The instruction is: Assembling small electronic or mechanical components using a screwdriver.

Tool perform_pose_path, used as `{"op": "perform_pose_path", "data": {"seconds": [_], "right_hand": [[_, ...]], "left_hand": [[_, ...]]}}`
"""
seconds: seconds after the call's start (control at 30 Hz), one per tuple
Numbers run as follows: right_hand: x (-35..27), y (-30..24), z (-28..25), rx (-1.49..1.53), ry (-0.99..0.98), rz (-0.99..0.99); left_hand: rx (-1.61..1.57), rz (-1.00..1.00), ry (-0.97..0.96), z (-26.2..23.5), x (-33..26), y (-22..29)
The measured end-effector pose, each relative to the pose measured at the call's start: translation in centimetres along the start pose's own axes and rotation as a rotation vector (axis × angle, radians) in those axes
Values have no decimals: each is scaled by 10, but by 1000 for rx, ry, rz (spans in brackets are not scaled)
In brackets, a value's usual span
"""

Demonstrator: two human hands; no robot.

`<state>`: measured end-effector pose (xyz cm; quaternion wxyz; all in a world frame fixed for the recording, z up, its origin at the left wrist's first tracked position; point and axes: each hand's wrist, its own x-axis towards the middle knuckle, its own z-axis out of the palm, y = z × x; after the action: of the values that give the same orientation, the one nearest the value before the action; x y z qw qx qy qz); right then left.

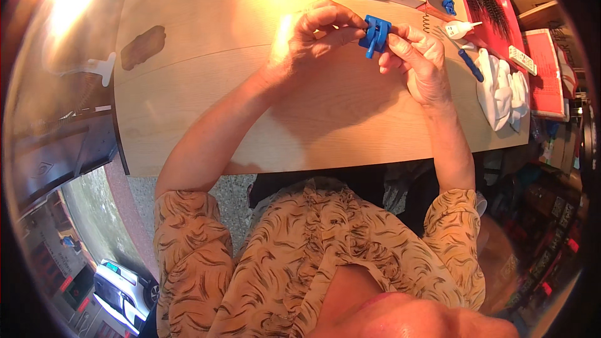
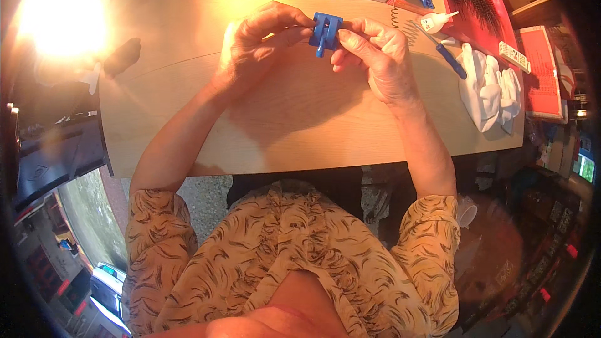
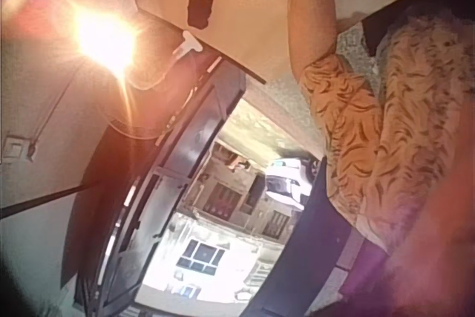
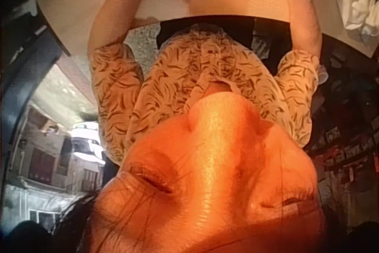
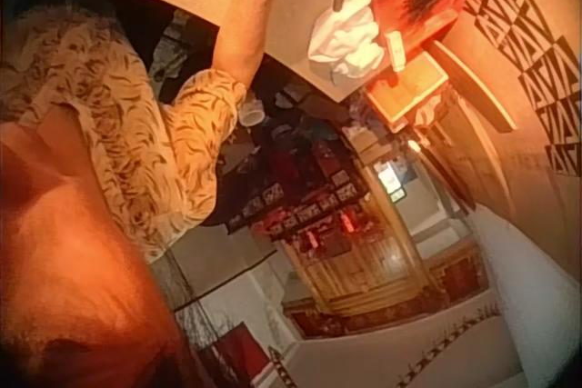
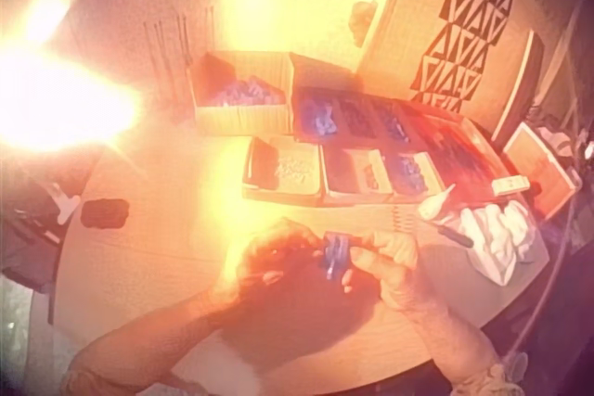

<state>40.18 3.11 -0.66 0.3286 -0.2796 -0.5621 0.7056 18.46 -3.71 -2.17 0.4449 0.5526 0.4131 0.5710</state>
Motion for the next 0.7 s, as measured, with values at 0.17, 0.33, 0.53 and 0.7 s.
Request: {"op": "perform_pose_path", "data": {"seconds": [0.17,0.33,0.53,0.7], "right_hand": [[2,-2,0,-5,10,23],[2,1,1,-32,27,-65],[-1,5,10,-187,142,-202],[-1,10,11,-196,171,-216]], "left_hand": [[-101,-60,15,-2,3,3],[-35,-157,46,6,-2,6],[-221,-333,207,26,-11,15],[-405,-515,275,32,-12,26]]}}
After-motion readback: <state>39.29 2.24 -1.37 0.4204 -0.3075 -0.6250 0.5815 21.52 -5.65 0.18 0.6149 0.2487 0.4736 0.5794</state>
